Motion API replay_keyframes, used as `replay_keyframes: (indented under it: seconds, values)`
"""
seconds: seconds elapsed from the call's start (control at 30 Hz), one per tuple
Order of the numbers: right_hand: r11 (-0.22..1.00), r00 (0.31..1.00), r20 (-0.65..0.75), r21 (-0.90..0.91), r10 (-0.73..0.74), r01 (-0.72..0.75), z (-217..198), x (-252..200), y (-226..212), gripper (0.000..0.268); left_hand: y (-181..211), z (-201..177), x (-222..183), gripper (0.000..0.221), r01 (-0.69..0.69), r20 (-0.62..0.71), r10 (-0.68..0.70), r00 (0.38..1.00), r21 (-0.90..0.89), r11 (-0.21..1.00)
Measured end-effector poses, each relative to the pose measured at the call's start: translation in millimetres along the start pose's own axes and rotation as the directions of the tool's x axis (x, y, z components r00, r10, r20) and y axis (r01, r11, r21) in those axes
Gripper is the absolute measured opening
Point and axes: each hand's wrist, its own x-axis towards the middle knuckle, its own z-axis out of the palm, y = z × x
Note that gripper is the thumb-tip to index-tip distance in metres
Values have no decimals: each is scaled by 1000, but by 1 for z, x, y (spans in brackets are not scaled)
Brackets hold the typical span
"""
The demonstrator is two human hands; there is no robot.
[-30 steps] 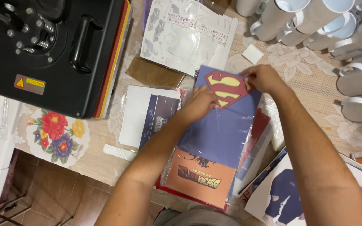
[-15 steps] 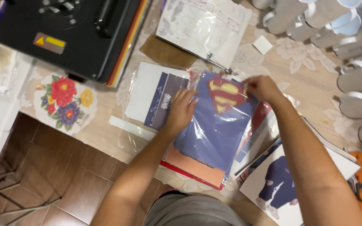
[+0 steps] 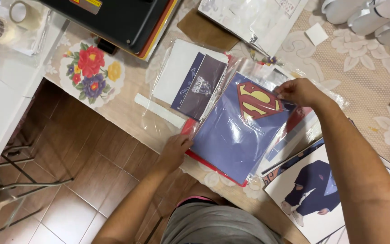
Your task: The person handles several printed transfer sheets with logos and character images, peels off backing paper, and places each sheet into a clear plastic sleeve. The person stacks the packaged sheets on the table next to a heat press and stacks of white mugs.
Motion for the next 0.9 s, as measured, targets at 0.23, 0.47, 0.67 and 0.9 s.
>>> replay_keyframes:
  seconds: [0.23, 0.47, 0.67, 0.9]
  values:
    - [997, 998, -41, -55, 48, -50, 21, 25, 29, 21, -7, -4, -1, 19, 17, 157, -18, 987, 13, 1000]
    - [996, 996, -63, -54, 71, -74, 18, 18, 20, 21, -15, 12, -15, 25, 26, 121, -24, 992, -15, 1000]
    - [996, 995, -53, -40, 81, -83, 22, 21, 17, 22, -12, 12, -19, 20, -37, 4, 37, 999, 93, 995]
    - [985, 988, 0, 84, 151, -151, 2, -7, -26, 36, 89, 19, 37, 66, -344, 4, 344, 939, 5, 939]
